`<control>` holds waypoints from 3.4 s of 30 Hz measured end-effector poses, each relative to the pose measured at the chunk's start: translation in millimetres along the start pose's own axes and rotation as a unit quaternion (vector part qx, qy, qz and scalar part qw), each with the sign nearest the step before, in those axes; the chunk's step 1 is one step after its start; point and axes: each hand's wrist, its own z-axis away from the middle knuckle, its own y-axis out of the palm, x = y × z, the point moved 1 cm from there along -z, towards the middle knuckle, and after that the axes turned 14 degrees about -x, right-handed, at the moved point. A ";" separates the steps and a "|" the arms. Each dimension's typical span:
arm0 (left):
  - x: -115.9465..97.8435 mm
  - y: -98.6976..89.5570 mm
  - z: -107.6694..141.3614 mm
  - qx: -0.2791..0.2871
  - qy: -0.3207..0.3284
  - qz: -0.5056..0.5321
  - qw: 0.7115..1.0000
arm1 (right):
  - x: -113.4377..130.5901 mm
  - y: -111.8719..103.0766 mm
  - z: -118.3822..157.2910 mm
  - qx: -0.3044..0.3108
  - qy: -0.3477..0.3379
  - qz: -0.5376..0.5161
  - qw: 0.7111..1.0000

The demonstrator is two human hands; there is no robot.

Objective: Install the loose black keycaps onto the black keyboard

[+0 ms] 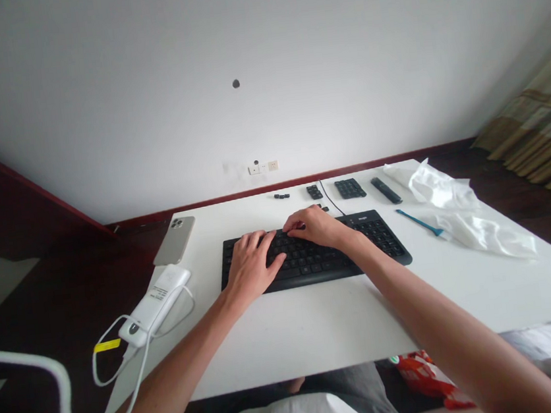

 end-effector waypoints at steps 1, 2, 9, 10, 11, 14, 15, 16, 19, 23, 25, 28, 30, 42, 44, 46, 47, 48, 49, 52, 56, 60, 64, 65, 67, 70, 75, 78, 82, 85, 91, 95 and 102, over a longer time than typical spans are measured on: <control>0.0 0.2 0.1 0.000 -0.001 0.000 1.000 | 1.5 0.4 -0.5 0.002 -0.001 0.006 1.000; -0.1 0.4 0.2 0.001 -0.001 0.000 1.000 | 2.8 0.7 -1.0 0.005 -0.004 0.012 1.000; -0.5 0.4 -0.1 0.001 0.000 0.001 1.000 | 5.7 4.1 -2.1 0.021 -0.068 0.061 0.996; -0.4 0.3 -0.2 0.001 0.000 0.001 1.000 | 6.8 4.7 -1.7 0.023 -0.081 0.072 0.994; -0.3 0.3 -0.2 0.002 0.001 0.002 1.000 | 8.4 5.3 -0.9 0.025 -0.093 0.084 0.992; 0.4 0.9 0.1 0.000 -0.001 0.003 1.000 | 15.1 6.8 2.6 0.034 -0.126 0.124 0.984; 0.6 1.3 0.4 0.000 -0.001 0.004 1.000 | 17.6 7.2 4.1 0.036 -0.131 0.138 0.981; 0.8 1.8 0.6 -0.001 -0.002 0.004 1.000 | 20.0 7.6 5.4 0.037 -0.132 0.154 0.979; 0.5 3.0 1.3 -0.002 -0.003 0.002 1.000 | 27.3 9.6 8.2 0.037 -0.127 0.207 0.969; -0.8 3.1 1.7 -0.004 -0.005 -0.004 1.000 | 37.8 15.3 8.7 0.044 -0.129 0.257 0.957; -1.3 2.6 1.6 -0.004 -0.006 -0.004 1.000 | 41.8 18.4 8.7 0.048 -0.138 0.277 0.950; -1.8 2.0 1.2 -0.005 -0.005 -0.006 1.000 | 41.9 21.2 9.4 0.045 -0.138 0.279 0.949; -2.0 1.9 1.0 -0.004 -0.004 -0.011 1.000 | 37.1 21.6 10.1 0.029 -0.118 0.252 0.960; 0.4 -1.3 0.0 -0.013 0.001 -0.003 1.000 | -26.2 12.4 -31.0 -0.135 -0.065 0.094 0.984; 0.6 -0.9 0.2 -0.014 0.000 -0.006 1.000 | -42.8 15.9 -47.8 -0.164 -0.055 0.104 0.980; 0.8 -0.4 0.4 -0.014 -0.001 -0.009 1.000 | -59.1 22.3 -63.5 -0.173 -0.043 0.124 0.976; 0.9 -0.1 0.5 -0.014 -0.002 -0.009 1.000 | -66.5 26.1 -70.5 -0.168 -0.038 0.139 0.975; 1.1 0.1 0.5 -0.014 -0.003 -0.008 1.000 | -73.1 29.8 -76.9 -0.158 -0.035 0.151 0.975; 1.3 0.2 0.5 -0.014 -0.004 -0.007 1.000 | -78.6 33.2 -82.7 -0.146 -0.034 0.161 0.976; 1.8 0.5 0.6 -0.012 -0.008 -0.001 1.000 | -89.3 39.8 -96.5 -0.116 -0.034 0.173 0.977; 1.7 -0.1 1.1 -0.016 -0.007 0.005 1.000 | -94.4 41.2 -108.0 -0.088 -0.011 0.166 0.982; 1.2 -0.3 1.5 -0.017 -0.009 0.005 1.000 | -94.5 40.9 -113.2 -0.067 0.006 0.153 0.986; 1.3 0.1 1.2 -0.012 -0.007 0.001 1.000 | -85.7 41.2 -111.7 -0.072 -0.003 0.156 0.985; 1.4 0.0 1.0 -0.012 -0.006 0.000 1.000 | -81.4 40.7 -109.4 -0.078 -0.014 0.155 0.985; 1.7 -0.4 0.8 -0.012 -0.004 0.001 1.000 | -71.1 38.0 -101.2 -0.090 -0.042 0.146 0.984; 1.8 -0.9 0.6 -0.013 -0.001 0.004 1.000 | -57.0 29.1 -80.5 -0.092 -0.074 0.125 0.985; 1.5 0.3 0.8 -0.012 -0.003 0.005 1.000 | -53.3 9.7 -43.2 -0.044 -0.056 0.134 0.988; 0.9 0.6 0.7 -0.014 -0.002 0.007 1.000 | -57.3 3.4 -31.5 -0.030 -0.034 0.140 0.989; 0.5 0.0 0.6 -0.017 -0.002 0.005 1.000 | -57.1 2.4 -27.5 -0.020 -0.028 0.137 0.990; 0.5 -0.4 0.5 -0.015 -0.001 0.005 1.000 | -53.8 2.2 -27.4 -0.023 -0.029 0.132 0.991; -1.9 -1.1 0.2 -0.017 0.014 0.007 1.000 | -48.2 2.8 -25.9 -0.049 -0.052 0.122 0.990; -4.5 -0.6 -0.1 -0.013 0.020 0.011 1.000 | -42.3 5.7 -26.7 -0.047 -0.069 0.120 0.989; -4.9 -0.6 -0.9 -0.003 0.025 0.004 1.000 | -21.1 -6.4 -26.4 -0.077 -0.041 0.073 0.994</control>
